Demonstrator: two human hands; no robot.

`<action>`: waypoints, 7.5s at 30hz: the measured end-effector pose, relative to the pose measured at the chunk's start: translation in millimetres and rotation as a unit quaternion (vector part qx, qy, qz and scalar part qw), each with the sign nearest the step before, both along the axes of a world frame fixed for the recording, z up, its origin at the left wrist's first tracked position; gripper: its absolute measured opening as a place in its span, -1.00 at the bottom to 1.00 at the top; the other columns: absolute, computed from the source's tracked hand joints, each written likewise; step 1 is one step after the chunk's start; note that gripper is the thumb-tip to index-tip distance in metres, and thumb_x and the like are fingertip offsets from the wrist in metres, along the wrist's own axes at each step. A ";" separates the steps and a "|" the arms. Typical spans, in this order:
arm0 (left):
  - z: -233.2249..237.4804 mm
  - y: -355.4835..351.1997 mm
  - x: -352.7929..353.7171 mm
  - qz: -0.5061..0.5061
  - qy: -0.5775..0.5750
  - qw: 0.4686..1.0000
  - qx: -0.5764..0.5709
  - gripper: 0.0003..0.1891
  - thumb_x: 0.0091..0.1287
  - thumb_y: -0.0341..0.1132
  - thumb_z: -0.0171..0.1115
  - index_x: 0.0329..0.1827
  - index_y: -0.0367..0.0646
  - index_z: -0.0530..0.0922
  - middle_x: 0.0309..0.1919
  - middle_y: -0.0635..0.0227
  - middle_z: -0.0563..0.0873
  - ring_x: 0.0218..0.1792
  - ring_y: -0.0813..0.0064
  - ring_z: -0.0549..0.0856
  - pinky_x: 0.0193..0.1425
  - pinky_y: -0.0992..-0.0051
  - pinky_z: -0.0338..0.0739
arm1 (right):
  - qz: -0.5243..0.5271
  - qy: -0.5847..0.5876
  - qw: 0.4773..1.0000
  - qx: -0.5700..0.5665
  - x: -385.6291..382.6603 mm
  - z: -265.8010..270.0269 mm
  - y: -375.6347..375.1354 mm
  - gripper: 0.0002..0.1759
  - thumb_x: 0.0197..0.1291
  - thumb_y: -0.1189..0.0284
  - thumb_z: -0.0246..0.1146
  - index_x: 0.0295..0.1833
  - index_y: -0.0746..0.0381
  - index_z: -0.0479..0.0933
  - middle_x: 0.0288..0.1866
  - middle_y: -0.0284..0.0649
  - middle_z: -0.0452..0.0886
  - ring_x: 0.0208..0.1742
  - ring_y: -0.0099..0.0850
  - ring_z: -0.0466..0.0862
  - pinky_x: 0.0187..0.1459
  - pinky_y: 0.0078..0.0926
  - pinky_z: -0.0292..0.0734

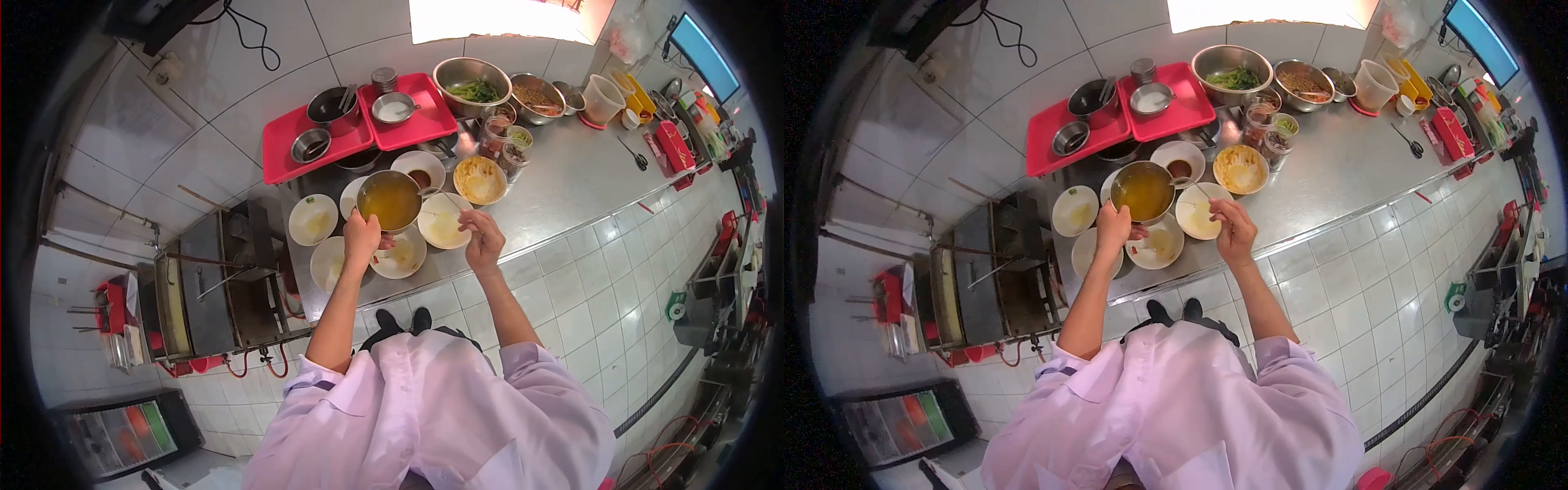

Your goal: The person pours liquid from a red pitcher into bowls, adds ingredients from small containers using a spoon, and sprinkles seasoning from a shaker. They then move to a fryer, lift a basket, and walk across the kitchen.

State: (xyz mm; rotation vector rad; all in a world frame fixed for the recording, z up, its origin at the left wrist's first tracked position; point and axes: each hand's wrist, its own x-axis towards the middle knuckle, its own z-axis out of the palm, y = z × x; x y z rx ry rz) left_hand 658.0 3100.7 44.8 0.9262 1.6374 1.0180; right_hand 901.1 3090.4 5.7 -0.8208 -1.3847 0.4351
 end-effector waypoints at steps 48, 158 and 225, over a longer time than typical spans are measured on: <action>-1.3 192.1 -254.6 0.139 -0.086 0.985 0.055 -0.54 0.53 -0.14 0.13 0.17 -0.46 0.38 -0.34 0.04 0.73 -0.50 0.31 0.77 -0.52 0.49 0.68 | 0.022 -0.254 0.906 -0.339 -288.6 16.8 229.5 -0.64 0.11 0.47 0.32 0.01 0.44 0.63 -0.55 -0.08 0.71 -0.44 -0.31 0.80 -0.28 -0.36 0.70; -77.0 -25.2 -37.5 0.055 0.070 0.988 0.124 -0.76 0.34 -0.43 0.27 -0.42 -0.24 0.38 -0.62 0.34 0.55 -0.59 0.52 0.60 -0.53 0.38 0.51 | 0.181 0.081 0.811 -0.550 -14.3 -32.6 10.2 -0.67 0.34 0.26 0.35 -0.39 0.28 0.65 -0.66 -0.31 0.54 -0.61 -0.55 0.52 -0.54 -0.44 0.36; 19.9 -4.8 -197.0 0.041 -0.060 0.994 0.084 -0.70 0.57 -0.08 0.14 -0.21 -0.12 0.53 -0.44 0.47 0.64 -0.54 0.72 0.61 -0.57 0.68 0.43 | 0.019 -0.152 0.896 -0.417 -100.0 26.4 271.5 -0.60 0.33 0.53 0.13 0.25 0.38 0.39 -0.33 0.06 0.72 -0.42 -0.20 0.78 -0.43 -0.28 0.68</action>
